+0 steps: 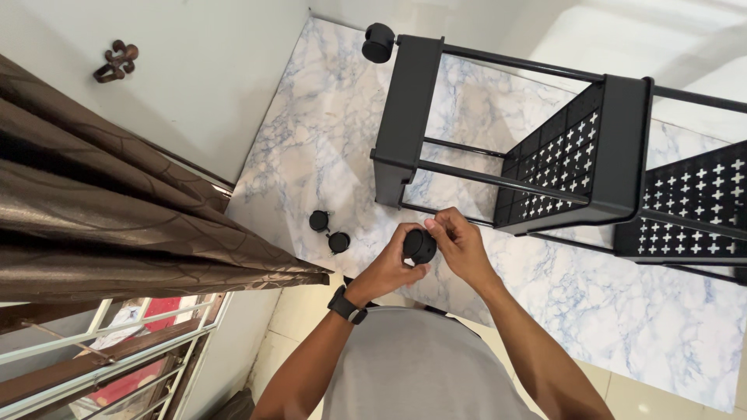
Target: The person assembles a black plastic three-tier storage rack by inserting caster wheels into the frame's bottom sockets. They repeatedly lift and reposition the rack to access each corner, then press each wheel into place until all four are attached.
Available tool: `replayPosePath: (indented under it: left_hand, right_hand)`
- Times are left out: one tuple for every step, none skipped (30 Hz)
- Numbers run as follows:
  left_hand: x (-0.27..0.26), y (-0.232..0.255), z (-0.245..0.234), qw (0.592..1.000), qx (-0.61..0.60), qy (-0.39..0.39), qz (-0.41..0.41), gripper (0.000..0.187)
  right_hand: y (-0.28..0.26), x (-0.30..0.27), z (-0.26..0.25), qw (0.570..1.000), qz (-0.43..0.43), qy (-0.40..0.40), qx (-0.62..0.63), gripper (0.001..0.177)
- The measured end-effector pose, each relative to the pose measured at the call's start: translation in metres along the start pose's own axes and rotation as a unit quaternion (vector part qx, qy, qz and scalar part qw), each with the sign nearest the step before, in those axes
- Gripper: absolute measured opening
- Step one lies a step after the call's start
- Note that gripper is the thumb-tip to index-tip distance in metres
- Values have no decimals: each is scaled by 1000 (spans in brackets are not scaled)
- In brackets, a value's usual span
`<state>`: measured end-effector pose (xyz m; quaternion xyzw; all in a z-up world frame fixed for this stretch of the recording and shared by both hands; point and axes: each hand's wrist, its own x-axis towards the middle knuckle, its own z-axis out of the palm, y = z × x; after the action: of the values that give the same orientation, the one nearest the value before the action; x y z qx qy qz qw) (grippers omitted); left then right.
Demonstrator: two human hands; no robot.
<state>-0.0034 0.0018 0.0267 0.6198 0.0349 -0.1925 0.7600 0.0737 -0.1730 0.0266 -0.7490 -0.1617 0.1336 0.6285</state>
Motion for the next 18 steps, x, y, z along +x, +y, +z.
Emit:
replayPosePath:
  left_hand:
    - [1,0,1,999,-25,-5,21,65]
    - [1,-1,3,998,-50,-10,42,65]
    - [2,-2,4,997,-40,2,73,66]
    - [3,-4,6,994,-30,13,105,67]
    - [3,-4,7,990,-19,26,138,68]
    - [2,-5,8,989,-7,43,143,68]
    - [0,-5,9,988,3,59,146,69]
    - [0,-6,10,986,14,75,149,70]
    - [-1,-6,10,972,88,78,205,75]
    - [-3,-6,10,949,161,80,258,81]
    - [-5,-6,10,919,233,81,308,87]
    - [-6,-7,9,921,234,92,297,82]
    - [-7,-7,8,923,236,103,286,77]
    - [-8,-8,6,925,238,114,275,72]
    - [-7,-9,2,945,196,129,228,65]
    - [-6,-10,-3,961,152,143,180,57]
    - [-7,-11,-9,973,108,158,131,50]
    - [-6,-12,-16,970,79,183,135,44]
  right_hand:
    - [-1,1,0,1000,-5,-1,0,21]
    - [-1,2,2,999,13,6,30,22]
    - [-2,2,2,998,31,14,58,22]
    - [-2,1,2,995,50,23,86,22]
    - [-3,2,4,990,83,33,108,23]
    - [-4,2,5,984,116,44,129,23]
    - [-5,1,7,976,150,54,149,24]
    - [-5,0,9,973,160,51,162,23]
    - [-5,-1,10,969,169,49,174,23]
    - [-4,-2,11,965,179,47,185,22]
    - [-3,-2,12,965,180,40,184,23]
    - [-1,-2,13,966,182,33,182,25]
    - [0,-1,14,966,184,25,181,26]
    - [1,0,15,972,182,14,149,23]
    - [2,1,14,977,181,3,117,21]
    - [3,3,14,980,179,-8,84,19]
    - [3,7,12,985,143,7,99,21]
    - [2,11,10,988,107,22,113,24]
